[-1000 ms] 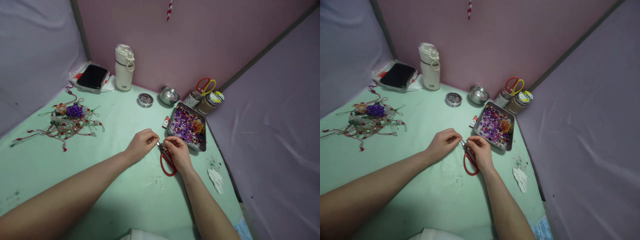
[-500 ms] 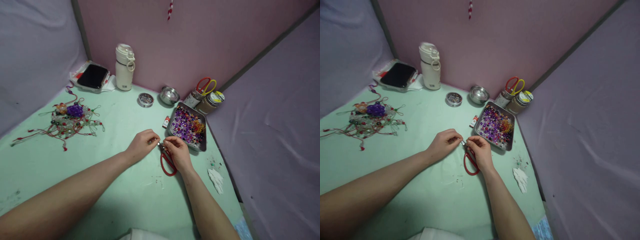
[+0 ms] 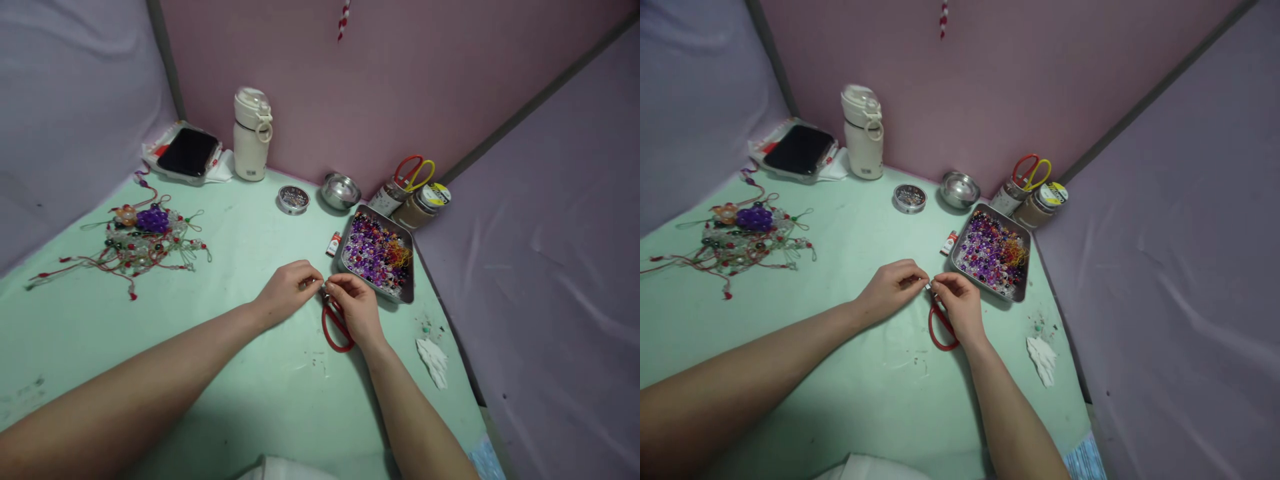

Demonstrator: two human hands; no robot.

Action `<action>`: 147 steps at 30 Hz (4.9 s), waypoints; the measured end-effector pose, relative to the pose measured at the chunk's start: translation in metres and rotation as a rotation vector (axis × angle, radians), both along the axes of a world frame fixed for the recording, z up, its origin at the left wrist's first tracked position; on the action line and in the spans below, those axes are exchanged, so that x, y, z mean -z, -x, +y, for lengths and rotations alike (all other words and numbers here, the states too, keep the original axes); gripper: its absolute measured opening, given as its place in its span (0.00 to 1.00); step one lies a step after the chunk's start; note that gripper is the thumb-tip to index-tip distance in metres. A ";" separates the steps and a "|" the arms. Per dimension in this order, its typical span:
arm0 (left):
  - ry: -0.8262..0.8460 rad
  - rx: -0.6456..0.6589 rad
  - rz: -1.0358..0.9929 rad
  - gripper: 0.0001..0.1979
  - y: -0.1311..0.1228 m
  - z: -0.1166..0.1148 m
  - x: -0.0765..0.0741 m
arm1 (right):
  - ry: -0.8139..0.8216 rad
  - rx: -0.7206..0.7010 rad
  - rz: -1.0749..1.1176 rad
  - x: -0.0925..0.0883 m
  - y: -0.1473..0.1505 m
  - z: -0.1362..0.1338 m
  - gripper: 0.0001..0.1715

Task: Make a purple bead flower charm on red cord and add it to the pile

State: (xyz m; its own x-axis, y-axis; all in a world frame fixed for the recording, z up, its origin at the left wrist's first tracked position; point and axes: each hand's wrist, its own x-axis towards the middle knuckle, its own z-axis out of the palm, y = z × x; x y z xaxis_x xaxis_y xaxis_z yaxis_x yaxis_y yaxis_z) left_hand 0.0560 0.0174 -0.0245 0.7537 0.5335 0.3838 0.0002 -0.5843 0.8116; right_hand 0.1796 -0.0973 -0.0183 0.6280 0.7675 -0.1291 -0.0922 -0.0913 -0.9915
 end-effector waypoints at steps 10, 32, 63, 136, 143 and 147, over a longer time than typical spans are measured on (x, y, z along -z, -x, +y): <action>-0.006 -0.058 -0.070 0.07 0.000 -0.001 0.000 | -0.044 0.013 0.059 0.008 -0.005 -0.001 0.13; -0.019 -0.074 -0.061 0.06 0.000 -0.001 0.000 | -0.053 0.004 0.083 0.007 -0.005 0.000 0.13; -0.005 -0.047 -0.056 0.06 0.000 -0.001 0.000 | -0.062 -0.003 0.087 0.010 -0.006 -0.001 0.12; 0.209 0.010 0.171 0.08 -0.002 0.007 -0.002 | 0.490 -0.506 -1.374 -0.038 -0.120 0.030 0.09; 0.224 0.000 0.130 0.08 -0.003 0.005 -0.005 | 0.572 -0.503 -1.434 -0.041 -0.111 0.033 0.08; 0.198 -0.037 0.103 0.07 -0.003 0.004 -0.006 | 0.448 -0.353 -1.379 -0.059 -0.107 0.024 0.07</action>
State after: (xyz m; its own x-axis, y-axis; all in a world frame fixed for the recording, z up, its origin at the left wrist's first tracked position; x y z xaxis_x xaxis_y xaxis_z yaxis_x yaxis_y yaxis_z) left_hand 0.0585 0.0216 -0.0188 0.7619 0.6190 0.1908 0.1077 -0.4116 0.9050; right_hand 0.2869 -0.0732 0.0404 0.2439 0.9602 0.1363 0.9617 -0.2213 -0.1618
